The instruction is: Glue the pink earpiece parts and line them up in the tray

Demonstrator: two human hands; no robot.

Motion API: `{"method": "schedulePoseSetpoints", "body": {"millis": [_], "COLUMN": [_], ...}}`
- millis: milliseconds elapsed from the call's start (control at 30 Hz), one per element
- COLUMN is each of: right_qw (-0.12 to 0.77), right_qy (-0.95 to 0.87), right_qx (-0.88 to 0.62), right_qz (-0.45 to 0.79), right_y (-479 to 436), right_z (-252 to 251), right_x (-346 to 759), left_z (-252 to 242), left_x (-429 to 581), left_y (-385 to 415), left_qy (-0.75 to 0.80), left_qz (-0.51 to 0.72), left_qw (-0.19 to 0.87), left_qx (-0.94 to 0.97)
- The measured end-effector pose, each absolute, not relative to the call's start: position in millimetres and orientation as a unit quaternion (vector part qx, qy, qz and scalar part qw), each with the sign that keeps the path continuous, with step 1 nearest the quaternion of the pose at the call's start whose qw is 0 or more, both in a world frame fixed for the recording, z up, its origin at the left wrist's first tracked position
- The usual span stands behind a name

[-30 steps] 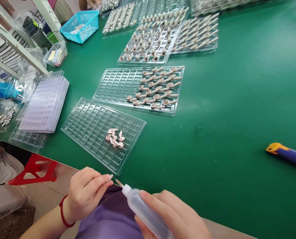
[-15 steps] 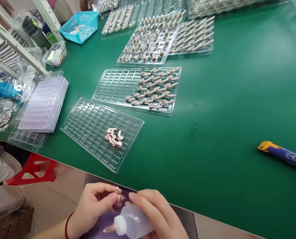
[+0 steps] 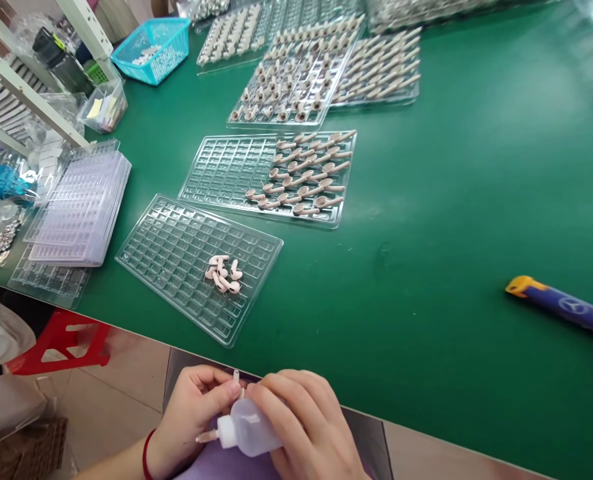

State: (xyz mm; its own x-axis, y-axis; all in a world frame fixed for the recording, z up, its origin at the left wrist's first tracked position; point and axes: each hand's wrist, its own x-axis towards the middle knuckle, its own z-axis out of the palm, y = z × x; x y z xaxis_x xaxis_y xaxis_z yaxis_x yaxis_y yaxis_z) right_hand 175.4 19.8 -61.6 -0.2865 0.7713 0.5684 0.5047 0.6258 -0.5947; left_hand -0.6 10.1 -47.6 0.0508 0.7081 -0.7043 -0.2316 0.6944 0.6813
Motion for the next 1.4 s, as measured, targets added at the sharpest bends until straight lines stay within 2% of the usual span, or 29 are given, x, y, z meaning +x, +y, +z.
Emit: {"method": "schedulePoseSetpoints", "body": {"millis": [400, 1100, 1200, 1300, 1400], "right_qw": [0.445, 0.457, 0.457, 0.460, 0.474], "right_qy": [-0.781, -0.773, -0.759, -0.711, -0.666], "right_qx": [-0.407, -0.415, -0.401, -0.413, -0.463], "right_qz": [0.159, 0.145, 0.231, 0.334, 0.343], "right_y": [21.7, 20.1, 23.4, 29.0, 33.6], "right_z": [-58.0, -64.1, -57.6, -47.6, -43.2], "right_x": [165.8, 169.4, 178.2, 191.1, 204.5], "left_z": [-34.8, -41.4, -28.8, -14.4, -6.2], "left_x": [-2.0, -5.9, -12.1, -17.5, -19.6], "left_y": [26.0, 22.2, 22.6, 25.0, 29.9], "left_qy": [0.601, 0.573, 0.591, 0.577, 0.538], "left_qz": [0.313, 0.323, 0.300, 0.309, 0.326], "left_qw": [0.693, 0.706, 0.638, 0.473, 0.341], "left_qx": [0.248, 0.263, 0.392, 0.590, 0.699]}}
